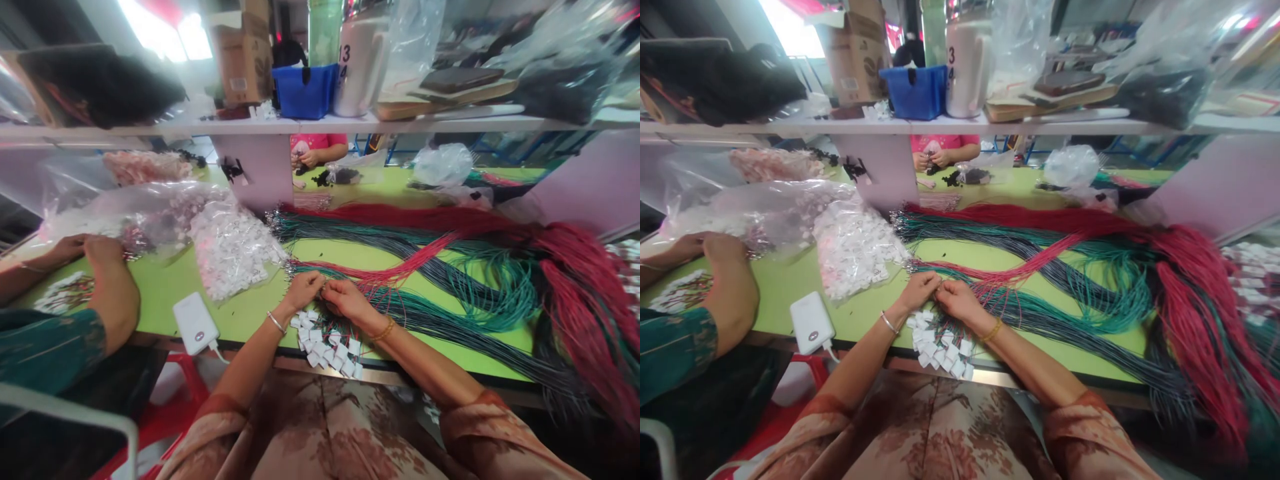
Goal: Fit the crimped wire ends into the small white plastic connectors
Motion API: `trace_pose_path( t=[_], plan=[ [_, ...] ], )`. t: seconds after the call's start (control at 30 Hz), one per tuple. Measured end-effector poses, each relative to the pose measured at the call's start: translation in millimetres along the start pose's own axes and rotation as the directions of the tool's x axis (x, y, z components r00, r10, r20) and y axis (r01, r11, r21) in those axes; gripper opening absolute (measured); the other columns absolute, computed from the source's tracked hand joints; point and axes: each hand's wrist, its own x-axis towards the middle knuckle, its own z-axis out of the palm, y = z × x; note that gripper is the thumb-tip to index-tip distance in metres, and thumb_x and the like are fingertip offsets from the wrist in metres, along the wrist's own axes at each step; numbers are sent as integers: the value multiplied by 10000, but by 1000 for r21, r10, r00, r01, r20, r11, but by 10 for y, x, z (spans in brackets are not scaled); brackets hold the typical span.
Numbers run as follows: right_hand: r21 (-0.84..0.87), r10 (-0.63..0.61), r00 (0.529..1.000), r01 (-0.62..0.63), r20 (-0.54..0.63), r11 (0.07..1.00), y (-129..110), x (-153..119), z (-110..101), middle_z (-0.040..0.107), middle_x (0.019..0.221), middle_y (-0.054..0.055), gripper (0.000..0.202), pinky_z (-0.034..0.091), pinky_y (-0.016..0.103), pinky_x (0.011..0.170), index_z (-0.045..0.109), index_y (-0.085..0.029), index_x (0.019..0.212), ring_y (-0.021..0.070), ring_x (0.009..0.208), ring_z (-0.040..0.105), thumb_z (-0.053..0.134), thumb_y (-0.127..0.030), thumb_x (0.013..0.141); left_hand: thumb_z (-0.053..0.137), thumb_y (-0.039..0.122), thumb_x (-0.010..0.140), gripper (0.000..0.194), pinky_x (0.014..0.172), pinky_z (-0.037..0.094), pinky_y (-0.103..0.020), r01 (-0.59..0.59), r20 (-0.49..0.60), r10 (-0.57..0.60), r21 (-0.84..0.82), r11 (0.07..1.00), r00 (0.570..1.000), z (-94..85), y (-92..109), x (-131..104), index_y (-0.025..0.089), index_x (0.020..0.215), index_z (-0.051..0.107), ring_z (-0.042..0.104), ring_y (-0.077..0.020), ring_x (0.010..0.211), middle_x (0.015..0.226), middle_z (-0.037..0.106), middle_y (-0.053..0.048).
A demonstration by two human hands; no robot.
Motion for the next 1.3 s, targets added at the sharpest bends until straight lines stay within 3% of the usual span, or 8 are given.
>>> trace_pose_path(
  t=[0.17,0.3,0.4,0.47,0.6,0.77,1.2,1.3],
  plan=[
    [-62,-34,972,50,234,997,-245,-506,9,391,423,-74,260,213,188,373,497,-183,607,52,359,300,559,-355,791,433,339,849,343,576,276,-249,-37,-7,39,178,983,999,29,62,-2,189,550,357,344,-111,561,546,373,38],
    [68,-261,413,426,872,902,-580,-855,72,636,611,12,121,416,178,546,655,-182,756,90,537,557,611,-292,777,434,307,884,321,597,289,-260,-19,-159,85,375,927,984,-8,47,40,183,588,453,402,-125,577,587,469,7],
    [-335,-264,809,482,526,809,-762,-568,-149,660,678,35,283,409,209,576,681,-153,992,105,568,550,481,-329,896,418,362,925,322,611,323,-256,-117,-106,184,455,883,977,53,108,-15,181,700,560,489,-135,630,674,574,-23],
    [-656,-321,938,325,130,682,-762,-155,-434,633,643,19,377,382,227,562,636,-142,1146,118,543,508,434,-368,923,421,412,933,327,595,330,-255,-228,7,268,545,806,963,130,184,-91,184,806,618,530,-144,653,725,616,-41],
    [-937,-342,891,-206,-299,282,-493,606,-952,668,803,92,435,401,284,681,549,-136,1287,198,726,588,421,-334,921,337,435,963,414,526,322,-254,-573,344,472,629,526,812,254,344,-248,163,846,627,535,-129,592,783,612,-78],
    [-934,-168,922,-357,-349,-18,-257,843,-1042,584,1116,197,372,408,310,715,581,-132,1190,261,909,603,422,-338,924,282,491,960,472,480,347,-265,-753,574,491,550,361,655,351,470,-361,148,874,594,508,-112,502,811,591,-86],
    [-966,-160,976,175,146,190,57,638,109,613,1034,111,265,386,284,805,610,-162,1021,199,928,548,527,-375,887,361,490,937,467,570,383,-323,-804,527,634,522,284,566,486,529,-421,122,837,630,561,-189,656,717,607,-107],
    [-963,-181,973,177,141,205,208,698,67,618,998,107,214,388,295,818,630,-159,984,202,917,545,506,-308,894,414,441,920,381,655,411,-322,-673,347,603,568,475,718,229,515,-351,143,867,647,575,-200,726,740,608,-108]
  ],
)
